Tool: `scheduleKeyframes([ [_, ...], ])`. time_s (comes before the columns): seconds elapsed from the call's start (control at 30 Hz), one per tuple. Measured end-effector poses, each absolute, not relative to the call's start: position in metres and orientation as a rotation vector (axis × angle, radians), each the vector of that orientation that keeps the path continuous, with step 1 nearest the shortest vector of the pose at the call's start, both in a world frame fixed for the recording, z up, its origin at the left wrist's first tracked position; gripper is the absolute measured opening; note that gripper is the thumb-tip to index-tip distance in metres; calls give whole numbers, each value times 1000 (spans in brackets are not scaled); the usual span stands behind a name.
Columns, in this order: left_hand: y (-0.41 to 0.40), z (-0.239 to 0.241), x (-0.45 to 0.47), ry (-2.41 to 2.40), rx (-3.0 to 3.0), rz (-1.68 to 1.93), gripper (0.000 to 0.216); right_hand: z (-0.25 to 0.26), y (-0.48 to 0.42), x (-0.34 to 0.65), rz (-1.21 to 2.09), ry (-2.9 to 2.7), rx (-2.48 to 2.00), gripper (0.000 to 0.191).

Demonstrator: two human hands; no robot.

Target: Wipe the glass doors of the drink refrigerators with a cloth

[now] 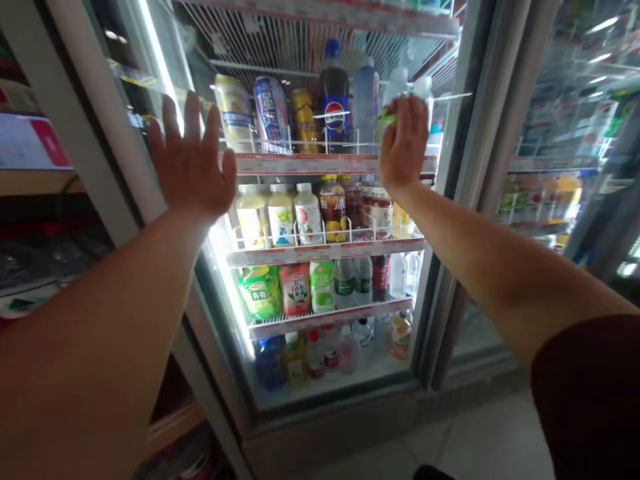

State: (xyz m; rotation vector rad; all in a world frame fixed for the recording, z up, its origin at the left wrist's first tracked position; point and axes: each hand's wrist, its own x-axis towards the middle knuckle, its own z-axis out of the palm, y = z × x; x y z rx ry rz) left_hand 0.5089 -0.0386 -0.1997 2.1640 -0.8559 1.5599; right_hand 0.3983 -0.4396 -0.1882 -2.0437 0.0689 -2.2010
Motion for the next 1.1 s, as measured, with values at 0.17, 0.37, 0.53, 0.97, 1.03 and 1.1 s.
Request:
scheduleKeyframes([
  [0.17, -41, -203, 499, -893, 2110, 1556, 84, -170, -381, 386, -1967, -836, -2768, 62],
  [0.37, -37, -199, 519, -941, 2022, 1525, 91, -182, -330, 419, -2115, -385, -2304, 65],
  [0.53, -36, -203, 513, -994, 2020, 1566, 86, -211, -314, 403, -1593, -1437, -2859, 57],
  [0.97, -38, -201, 509, -911, 2051, 1533, 88, -200, -393, 401, -1984, -1123, -2610, 60],
  [1.03, -39, -204, 504, -937, 2006, 1561, 86, -203, -404, 392, -1875, -1445, -2764, 60],
  [1.1, -40, -208, 498, -967, 1985, 1597, 83, -200, -426, 387, -1983, -1403, -2717, 59],
])
